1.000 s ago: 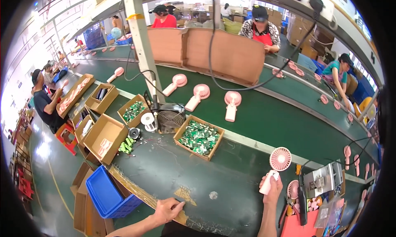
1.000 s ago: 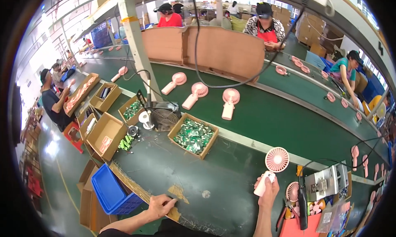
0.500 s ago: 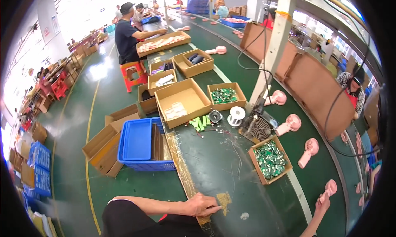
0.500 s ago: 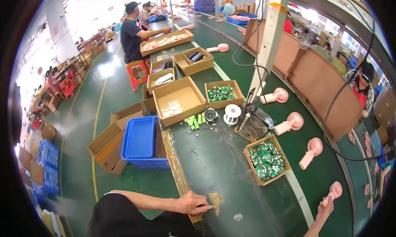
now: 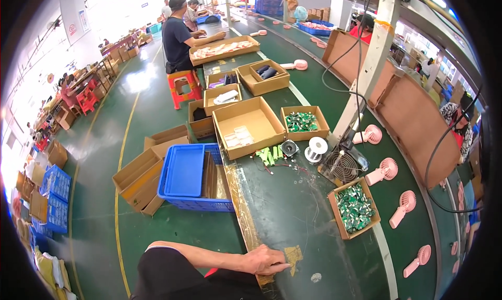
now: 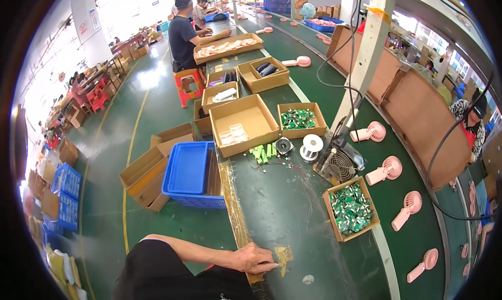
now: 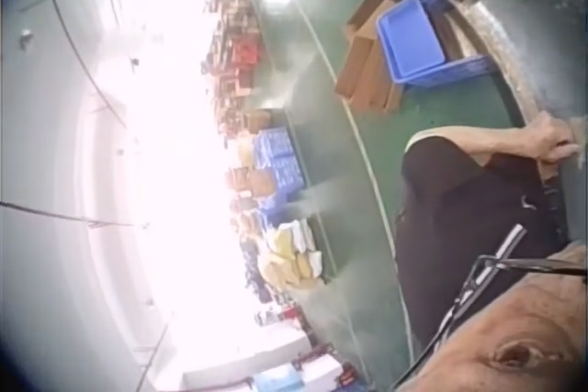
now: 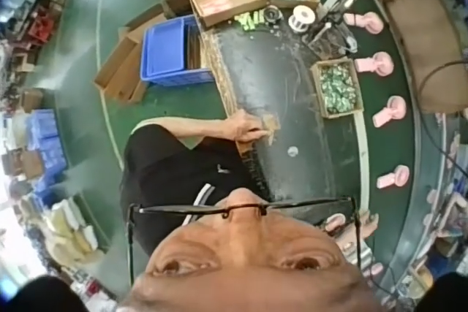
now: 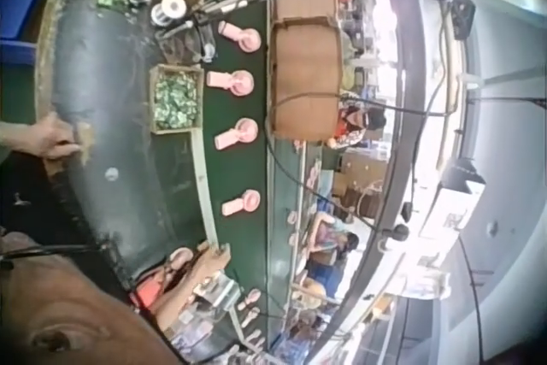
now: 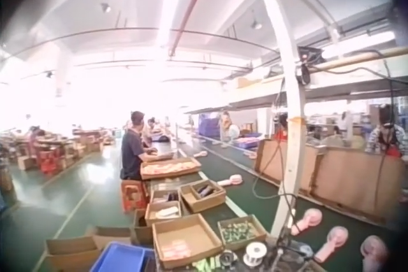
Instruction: The person assembles portable electric fans by inserting circuit components and batteries into the casing handles, fitting the housings together, and driving screws using an electric screwdriver before placing the fans onto the conveyor belt.
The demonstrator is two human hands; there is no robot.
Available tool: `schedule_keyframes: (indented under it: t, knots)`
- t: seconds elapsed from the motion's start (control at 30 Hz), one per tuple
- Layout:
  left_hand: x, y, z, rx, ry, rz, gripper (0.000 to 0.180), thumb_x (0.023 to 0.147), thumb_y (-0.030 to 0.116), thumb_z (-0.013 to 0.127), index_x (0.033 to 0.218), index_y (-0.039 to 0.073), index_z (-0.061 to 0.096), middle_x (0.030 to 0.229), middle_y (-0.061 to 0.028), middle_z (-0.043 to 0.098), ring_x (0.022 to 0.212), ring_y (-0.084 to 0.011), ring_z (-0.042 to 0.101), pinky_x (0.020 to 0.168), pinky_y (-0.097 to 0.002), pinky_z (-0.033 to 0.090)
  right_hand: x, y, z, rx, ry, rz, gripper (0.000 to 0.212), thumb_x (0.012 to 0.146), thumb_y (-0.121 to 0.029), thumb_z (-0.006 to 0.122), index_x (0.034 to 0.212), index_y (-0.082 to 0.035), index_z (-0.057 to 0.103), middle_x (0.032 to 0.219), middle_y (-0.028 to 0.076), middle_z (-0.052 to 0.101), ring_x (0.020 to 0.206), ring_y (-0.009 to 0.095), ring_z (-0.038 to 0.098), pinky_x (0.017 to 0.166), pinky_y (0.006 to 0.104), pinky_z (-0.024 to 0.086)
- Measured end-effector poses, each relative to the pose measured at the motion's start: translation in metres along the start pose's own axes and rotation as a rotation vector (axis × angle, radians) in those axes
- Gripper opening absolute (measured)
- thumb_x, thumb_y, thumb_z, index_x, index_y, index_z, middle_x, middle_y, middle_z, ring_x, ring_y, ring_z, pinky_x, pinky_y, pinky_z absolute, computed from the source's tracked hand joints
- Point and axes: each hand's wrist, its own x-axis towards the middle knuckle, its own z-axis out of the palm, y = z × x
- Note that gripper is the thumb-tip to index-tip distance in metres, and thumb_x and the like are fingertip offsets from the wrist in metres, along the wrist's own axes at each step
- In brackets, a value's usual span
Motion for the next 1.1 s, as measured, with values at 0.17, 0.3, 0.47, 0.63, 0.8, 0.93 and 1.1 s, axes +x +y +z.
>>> schedule_keyframes:
  t: [0.17,0.3,0.47,0.63,0.8,0.93,1.1]
  knots:
    - [-0.005,0.005,-0.005,0.024,-0.036,-0.058,0.025,0.088,0.018,0.066,0.071,0.003,0.058,0.066,-0.0105,0.059,0.057,-0.0321,0.058,0.048,-0.0392,0.046,-0.110,-0.097,-0.106,-1.027,-0.089,-0.462,0.047,0.096,-0.035,0.057,0.129,-0.001,0.054,0.118,0.021,0.059,0.097,0.032,0.060,0.080,0.0459,0.050]
    - [-0.012,0.002,-0.005,0.046,-0.039,-0.086,0.026,0.089,0.019,0.066,0.070,0.003,0.058,0.066,-0.0105,0.059,0.057,-0.0323,0.058,0.048,-0.0396,0.046,-0.121,-0.099,-0.101,-1.094,-0.203,-0.643,0.045,0.095,-0.031,0.058,0.127,0.000,0.055,0.122,0.021,0.057,0.102,0.031,0.059,0.083,0.0451,0.049]
    - [-0.015,0.001,0.003,0.058,-0.035,-0.056,0.028,0.088,0.022,0.067,0.069,0.004,0.057,0.066,-0.0103,0.059,0.056,-0.0318,0.058,0.048,-0.0400,0.046,-0.094,-0.080,-0.060,-0.801,-0.136,-0.724,0.046,0.088,-0.025,0.066,0.125,0.001,0.055,0.112,0.018,0.061,0.094,0.030,0.062,0.077,0.0415,0.051]
    - [-0.013,0.001,0.003,0.028,-0.011,-0.098,0.027,0.083,0.018,0.073,0.064,0.006,0.058,0.059,-0.0101,0.057,0.049,-0.0283,0.058,0.044,-0.0382,0.045,-0.124,-0.014,-0.088,-0.743,-0.148,-0.560,0.050,0.081,-0.019,0.074,0.123,0.001,0.055,0.101,0.015,0.065,0.085,0.029,0.065,0.071,0.0378,0.053]
    - [0.007,0.024,-0.014,0.102,-0.124,-0.175,0.017,0.078,0.006,0.074,0.067,0.002,0.062,0.060,-0.0103,0.059,0.047,-0.0217,0.057,0.044,-0.0325,0.042,-0.138,-0.055,-0.130,-0.121,-0.194,0.467,0.050,0.081,-0.003,0.061,0.128,0.003,0.049,0.109,0.015,0.061,0.096,0.023,0.060,0.088,0.0344,0.047]
    - [0.067,0.039,0.024,0.065,-0.275,0.022,0.012,0.079,0.007,0.074,0.073,0.002,0.064,0.060,-0.0104,0.059,0.047,-0.0221,0.057,0.045,-0.0329,0.043,-0.129,-0.068,-0.133,0.969,0.029,0.558,0.052,0.086,-0.014,0.064,0.131,0.002,0.045,0.085,0.006,0.052,0.065,0.011,0.048,0.051,0.0244,0.047]
    - [0.195,0.042,0.079,0.114,-0.262,0.298,0.008,0.083,0.009,0.068,0.081,0.002,0.064,0.076,-0.0156,0.063,0.065,-0.0348,0.063,0.057,-0.0407,0.051,-0.063,-0.066,-0.097,1.493,0.133,0.464,0.057,0.101,-0.033,0.046,0.143,0.004,0.032,0.109,0.012,0.053,0.059,0.009,0.040,0.038,0.0202,0.036]
